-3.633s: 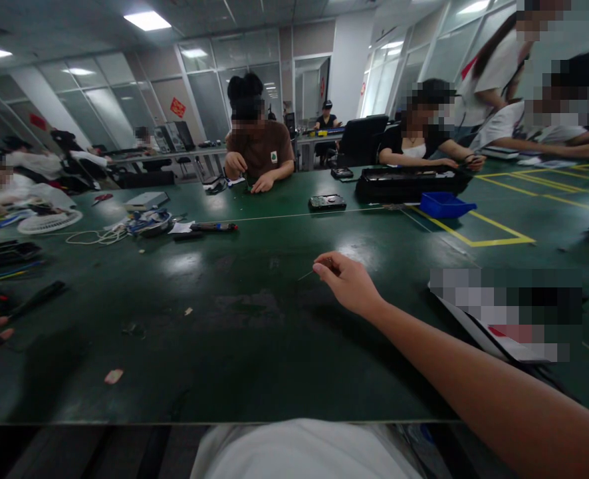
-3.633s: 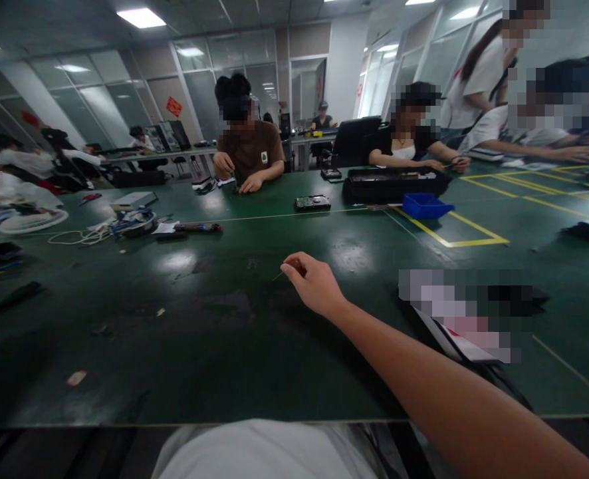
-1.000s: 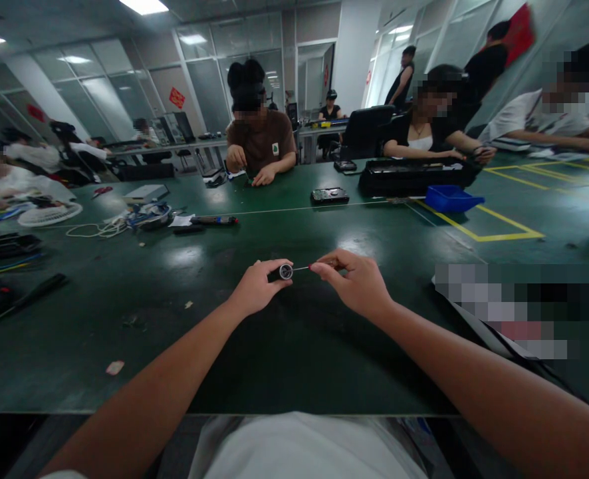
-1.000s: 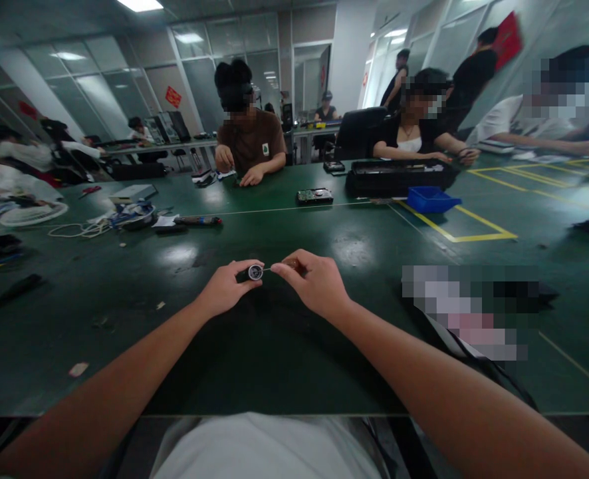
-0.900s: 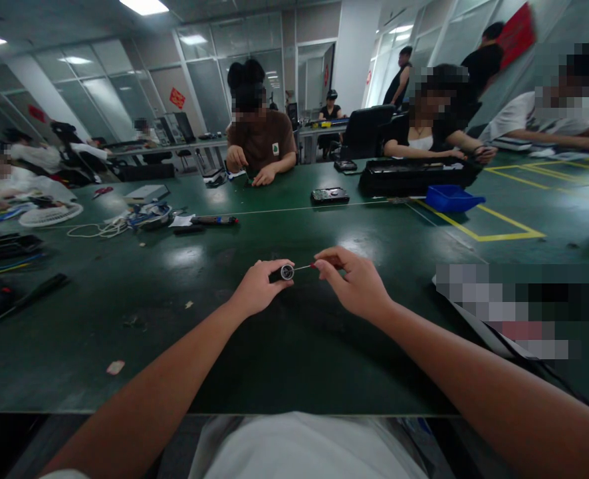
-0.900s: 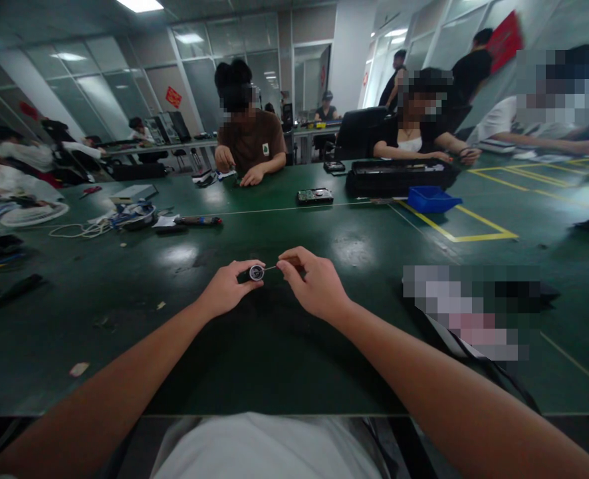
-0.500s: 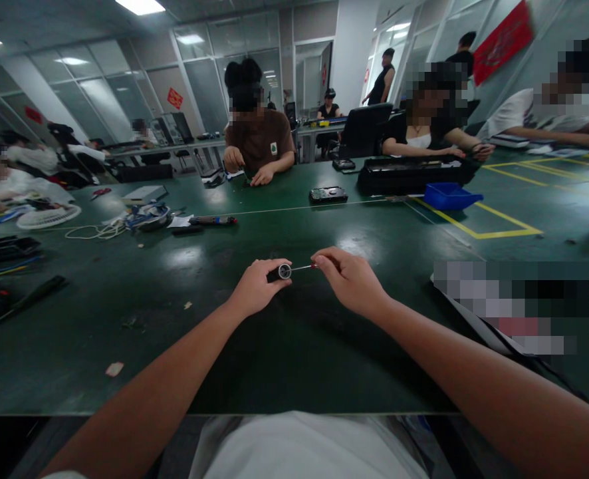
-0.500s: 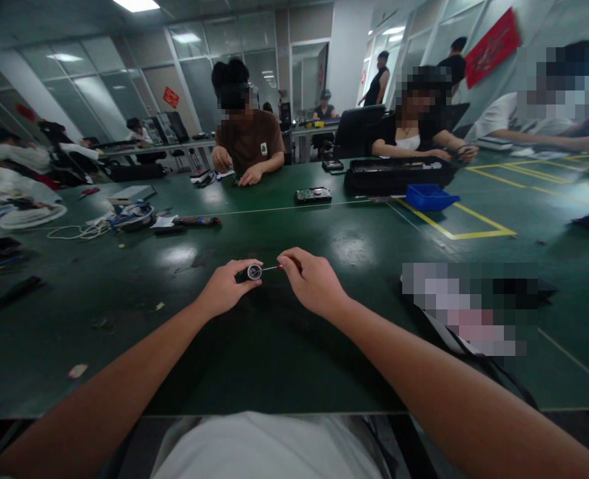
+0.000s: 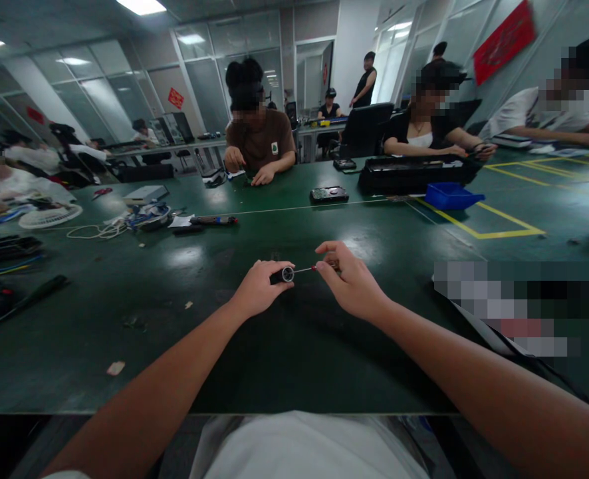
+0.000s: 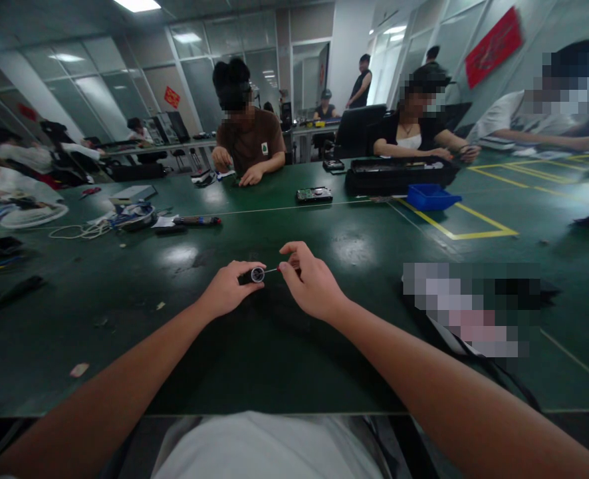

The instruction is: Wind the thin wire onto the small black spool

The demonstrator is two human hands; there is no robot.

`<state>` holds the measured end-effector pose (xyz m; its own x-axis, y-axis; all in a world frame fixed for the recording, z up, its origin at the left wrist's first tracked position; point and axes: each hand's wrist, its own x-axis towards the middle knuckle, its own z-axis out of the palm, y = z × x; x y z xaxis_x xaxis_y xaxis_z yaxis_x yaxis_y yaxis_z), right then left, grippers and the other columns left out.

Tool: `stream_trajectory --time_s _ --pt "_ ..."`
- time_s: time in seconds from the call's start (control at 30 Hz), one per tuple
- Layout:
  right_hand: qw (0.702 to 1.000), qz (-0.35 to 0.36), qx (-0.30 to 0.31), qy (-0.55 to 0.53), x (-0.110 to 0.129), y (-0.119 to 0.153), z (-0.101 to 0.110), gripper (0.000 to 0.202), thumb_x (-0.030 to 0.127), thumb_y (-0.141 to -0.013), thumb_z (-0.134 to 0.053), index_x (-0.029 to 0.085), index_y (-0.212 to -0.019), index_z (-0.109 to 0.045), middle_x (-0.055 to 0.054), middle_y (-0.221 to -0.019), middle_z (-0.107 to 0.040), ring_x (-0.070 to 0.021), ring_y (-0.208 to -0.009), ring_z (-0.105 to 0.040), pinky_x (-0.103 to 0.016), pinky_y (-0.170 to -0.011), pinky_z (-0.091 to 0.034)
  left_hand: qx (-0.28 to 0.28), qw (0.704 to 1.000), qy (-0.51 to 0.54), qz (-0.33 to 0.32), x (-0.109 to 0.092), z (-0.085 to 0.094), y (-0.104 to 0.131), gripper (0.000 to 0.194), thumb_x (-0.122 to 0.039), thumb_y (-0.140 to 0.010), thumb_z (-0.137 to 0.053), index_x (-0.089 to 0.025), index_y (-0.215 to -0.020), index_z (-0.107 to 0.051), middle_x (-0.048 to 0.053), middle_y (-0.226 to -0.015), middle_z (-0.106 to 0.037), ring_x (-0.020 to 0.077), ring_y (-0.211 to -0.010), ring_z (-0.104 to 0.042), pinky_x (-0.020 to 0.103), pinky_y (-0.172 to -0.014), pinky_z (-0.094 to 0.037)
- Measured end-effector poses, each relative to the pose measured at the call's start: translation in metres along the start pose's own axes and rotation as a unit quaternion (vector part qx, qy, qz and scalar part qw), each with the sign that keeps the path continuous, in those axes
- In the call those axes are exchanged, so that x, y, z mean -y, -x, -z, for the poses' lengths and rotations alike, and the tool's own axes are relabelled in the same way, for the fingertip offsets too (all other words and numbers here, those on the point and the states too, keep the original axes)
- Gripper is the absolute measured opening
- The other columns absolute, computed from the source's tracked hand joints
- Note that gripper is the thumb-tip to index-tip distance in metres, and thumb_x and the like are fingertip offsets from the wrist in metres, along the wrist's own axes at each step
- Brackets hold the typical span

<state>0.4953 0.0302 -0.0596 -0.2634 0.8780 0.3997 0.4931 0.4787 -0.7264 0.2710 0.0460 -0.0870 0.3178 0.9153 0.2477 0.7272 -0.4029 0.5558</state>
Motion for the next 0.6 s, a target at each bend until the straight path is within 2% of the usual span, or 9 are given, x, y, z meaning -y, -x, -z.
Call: stream_trajectory --time_s 0.1,0.17,0.2,0.27,0.3,0.33,0.4,0.6 --pt "0.997 -0.024 -0.019 -0.078 -0.003 -0.002 -0.003 0.017 0.034 -0.091 -0.057 0.021 -0.101 -0.059 -0.004 -0.084 -0.069 -0.0197 -0.076 -0.065 -0.034 -0.07 -0.049 -0.007 1.0 0.001 0.001 -0.001 0.001 0.0 0.035 -0.03 -0.084 -0.073 -0.029 -0.119 -0.069 0.003 -0.112 -0.071 0.0252 -0.105 -0.061 0.049 -0.106 -0.039" --pt "0.984 -0.067 -0.023 -0.162 -0.009 -0.007 -0.006 0.018 0.038 -0.09 -0.058 0.021 -0.094 -0.061 -0.003 -0.08 -0.067 -0.0192 -0.075 -0.065 -0.036 -0.074 -0.052 -0.009 1.0 0.004 -0.002 -0.002 0.002 0.001 0.035 -0.029 -0.084 -0.073 -0.028 -0.119 -0.069 0.003 -0.113 -0.071 0.0249 -0.105 -0.061 0.047 -0.105 -0.04" --pt "0.971 -0.099 -0.024 -0.218 -0.013 -0.009 -0.007 0.02 0.04 -0.09 -0.057 0.02 -0.091 -0.061 -0.003 -0.077 -0.066 -0.0186 -0.072 -0.064 -0.037 -0.075 -0.053 -0.01 1.0 0.006 -0.006 -0.002 0.003 0.001 0.035 -0.028 -0.084 -0.073 -0.028 -0.119 -0.069 0.003 -0.113 -0.071 0.0248 -0.106 -0.061 0.047 -0.105 -0.04" --pt "0.915 -0.189 -0.027 -0.356 -0.021 -0.014 -0.008 0.024 0.042 -0.091 -0.055 0.02 -0.086 -0.059 -0.002 -0.072 -0.062 -0.0161 -0.064 -0.061 -0.039 -0.075 -0.056 -0.016 1.0 0.006 -0.015 -0.003 0.004 0.001 0.035 -0.029 -0.086 -0.071 -0.028 -0.12 -0.068 0.003 -0.114 -0.071 0.0245 -0.106 -0.06 0.046 -0.104 -0.04" --pt "0.89 -0.221 -0.02 -0.398 -0.025 -0.016 -0.009 0.024 0.042 -0.091 -0.055 0.02 -0.083 -0.059 -0.001 -0.07 -0.059 -0.0148 -0.06 -0.058 -0.039 -0.075 -0.057 -0.019 1.0 0.005 -0.019 -0.003 0.004 0.001 0.035 -0.029 -0.086 -0.07 -0.028 -0.121 -0.067 0.003 -0.114 -0.071 0.0244 -0.106 -0.06 0.045 -0.103 -0.04" --pt "0.878 -0.235 -0.029 -0.415 -0.028 -0.018 -0.009 0.022 0.04 -0.091 -0.057 0.02 -0.082 -0.058 -0.001 -0.069 -0.059 -0.0141 -0.059 -0.057 -0.038 -0.074 -0.057 -0.021 1.0 0.003 -0.021 -0.003 0.004 0.001 0.034 -0.03 -0.087 -0.07 -0.028 -0.121 -0.067 0.003 -0.113 -0.071 0.0243 -0.105 -0.06 0.045 -0.102 -0.041" --pt "0.883 -0.224 -0.046 -0.41 -0.032 -0.019 -0.01 0.02 0.04 -0.09 -0.058 0.02 -0.084 -0.058 -0.002 -0.073 -0.061 -0.0142 -0.062 -0.058 -0.037 -0.073 -0.058 -0.024 1.0 0.0 -0.018 -0.003 0.003 0.001 0.035 -0.032 -0.087 -0.07 -0.029 -0.122 -0.067 0.003 -0.112 -0.071 0.0245 -0.103 -0.06 0.044 -0.1 -0.042" --pt "0.97 -0.096 -0.064 -0.213 -0.023 -0.013 -0.008 0.023 0.042 -0.093 -0.054 0.02 -0.09 -0.059 -0.002 -0.076 -0.064 -0.0164 -0.069 -0.062 -0.034 -0.07 -0.052 -0.022 1.0 -0.012 0.005 -0.008 0.004 0.0 0.035 -0.031 -0.086 -0.071 -0.028 -0.12 -0.068 0.004 -0.111 -0.071 0.0257 -0.101 -0.06 0.043 -0.097 -0.043"
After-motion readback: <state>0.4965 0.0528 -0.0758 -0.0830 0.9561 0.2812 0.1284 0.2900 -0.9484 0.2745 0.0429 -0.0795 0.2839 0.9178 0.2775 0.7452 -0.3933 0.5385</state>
